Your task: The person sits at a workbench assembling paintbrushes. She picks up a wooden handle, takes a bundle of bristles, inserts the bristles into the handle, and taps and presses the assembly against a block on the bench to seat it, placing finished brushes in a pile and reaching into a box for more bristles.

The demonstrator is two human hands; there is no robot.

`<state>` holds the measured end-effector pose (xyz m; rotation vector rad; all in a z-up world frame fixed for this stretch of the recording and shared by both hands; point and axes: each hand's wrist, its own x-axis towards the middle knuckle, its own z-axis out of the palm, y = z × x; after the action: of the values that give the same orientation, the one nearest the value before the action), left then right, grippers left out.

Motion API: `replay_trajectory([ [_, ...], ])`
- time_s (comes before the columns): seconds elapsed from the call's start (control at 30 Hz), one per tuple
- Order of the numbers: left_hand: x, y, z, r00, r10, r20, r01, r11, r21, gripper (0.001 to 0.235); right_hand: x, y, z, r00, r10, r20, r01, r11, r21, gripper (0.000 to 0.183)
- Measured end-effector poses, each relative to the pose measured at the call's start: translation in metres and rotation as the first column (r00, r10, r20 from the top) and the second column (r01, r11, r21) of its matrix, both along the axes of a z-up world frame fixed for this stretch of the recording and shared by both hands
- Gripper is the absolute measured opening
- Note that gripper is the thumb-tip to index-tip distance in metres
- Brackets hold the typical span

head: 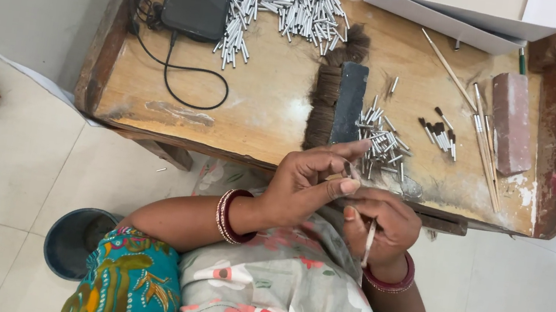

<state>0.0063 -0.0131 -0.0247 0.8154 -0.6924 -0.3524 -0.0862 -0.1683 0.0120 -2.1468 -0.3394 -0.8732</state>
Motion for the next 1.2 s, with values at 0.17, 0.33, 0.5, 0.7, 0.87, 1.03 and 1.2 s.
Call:
replay_trajectory([
  [0.17, 0.007, 0.001, 0.011, 0.996, 0.027, 0.086, -0.04, 0.987, 0.153, 0.019, 0.003, -0.02, 0.007, 0.984, -0.099, -0.145, 0.105, 0.994, 0.031, 0.009],
  [0.33, 0.043, 0.012, 0.01, 0.74, 0.538, 0.404, -0.633, 0.761, 0.146, 0.033, 0.035, -0.102, 0.004, 0.824, -0.535, -0.184, 0.478, 0.833, -0.28, 0.007],
  [0.5, 0.052, 0.011, 0.001, 0.744, 0.612, 0.267, -0.652, 0.752, 0.093, 0.027, 0.081, -0.103, 0.014, 0.814, -0.445, -0.373, 0.325, 0.881, -0.342, 0.012],
  [0.7, 0.054, 0.012, -0.008, 0.733, 0.637, 0.239, -0.665, 0.745, 0.056, 0.022, 0.104, -0.097, 0.007, 0.815, -0.469, -0.339, 0.203, 0.78, -0.591, 0.011],
  [0.87, 0.046, 0.009, 0.012, 0.701, 0.556, 0.446, -0.673, 0.724, 0.154, 0.018, 0.063, -0.062, 0.008, 0.907, -0.371, -0.198, 0.299, 0.9, -0.316, 0.021],
  [1.03, 0.026, -0.004, 0.004, 0.839, 0.335, 0.43, -0.458, 0.861, 0.222, 0.016, 0.031, -0.015, -0.005, 0.971, -0.188, 0.15, 0.218, 0.952, -0.217, 0.039],
  [1.2, 0.029, -0.006, -0.021, 0.965, 0.224, -0.136, -0.206, 0.97, 0.131, 0.013, 0.021, 0.004, 0.015, 0.975, -0.072, -0.211, 0.099, 0.988, 0.122, 0.077],
])
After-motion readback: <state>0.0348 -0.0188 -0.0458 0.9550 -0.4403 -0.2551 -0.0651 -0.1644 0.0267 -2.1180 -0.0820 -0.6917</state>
